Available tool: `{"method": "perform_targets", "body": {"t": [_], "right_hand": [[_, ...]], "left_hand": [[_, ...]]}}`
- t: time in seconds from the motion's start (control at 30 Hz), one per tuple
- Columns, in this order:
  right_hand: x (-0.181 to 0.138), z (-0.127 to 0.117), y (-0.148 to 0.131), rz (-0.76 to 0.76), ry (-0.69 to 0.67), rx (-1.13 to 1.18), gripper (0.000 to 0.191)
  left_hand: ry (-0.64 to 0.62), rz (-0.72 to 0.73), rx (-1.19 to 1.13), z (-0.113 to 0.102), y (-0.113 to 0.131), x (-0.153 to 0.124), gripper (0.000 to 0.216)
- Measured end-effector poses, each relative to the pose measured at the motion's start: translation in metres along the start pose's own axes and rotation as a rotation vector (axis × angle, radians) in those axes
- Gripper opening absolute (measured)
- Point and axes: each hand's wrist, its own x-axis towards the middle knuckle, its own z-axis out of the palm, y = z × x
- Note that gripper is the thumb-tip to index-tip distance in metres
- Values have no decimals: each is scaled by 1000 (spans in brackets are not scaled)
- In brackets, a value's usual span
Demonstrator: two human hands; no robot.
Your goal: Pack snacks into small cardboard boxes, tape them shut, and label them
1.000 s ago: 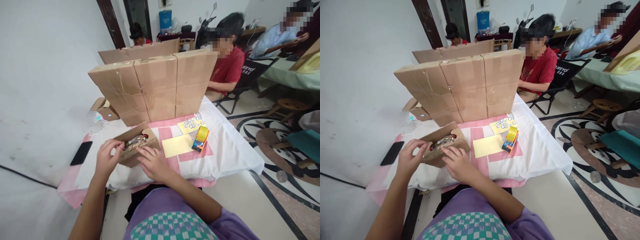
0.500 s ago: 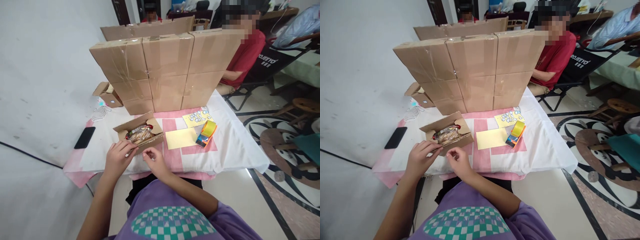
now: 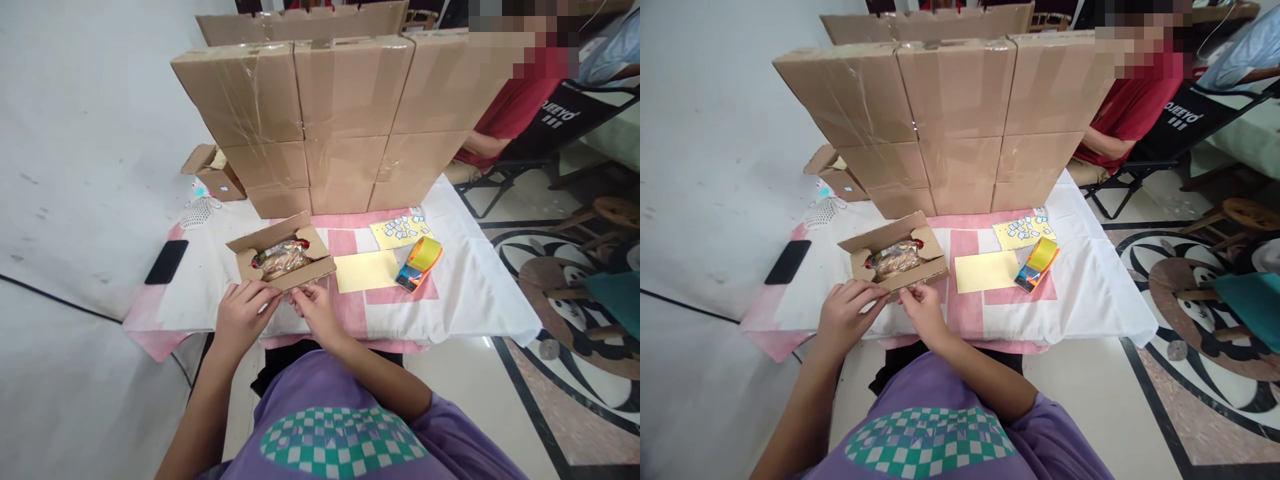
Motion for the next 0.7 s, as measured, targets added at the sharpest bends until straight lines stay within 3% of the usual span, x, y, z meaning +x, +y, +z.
{"method": "perform_targets", "body": {"t": [0.43,0.7], "right_hand": [[7,3,5,-103,73,36,24],[10,4,11,-90,89,48,25]], "left_hand": [[-218,-136,-173,2,2,19,24],[-377,34,-32,-7,-6,47,22]]}}
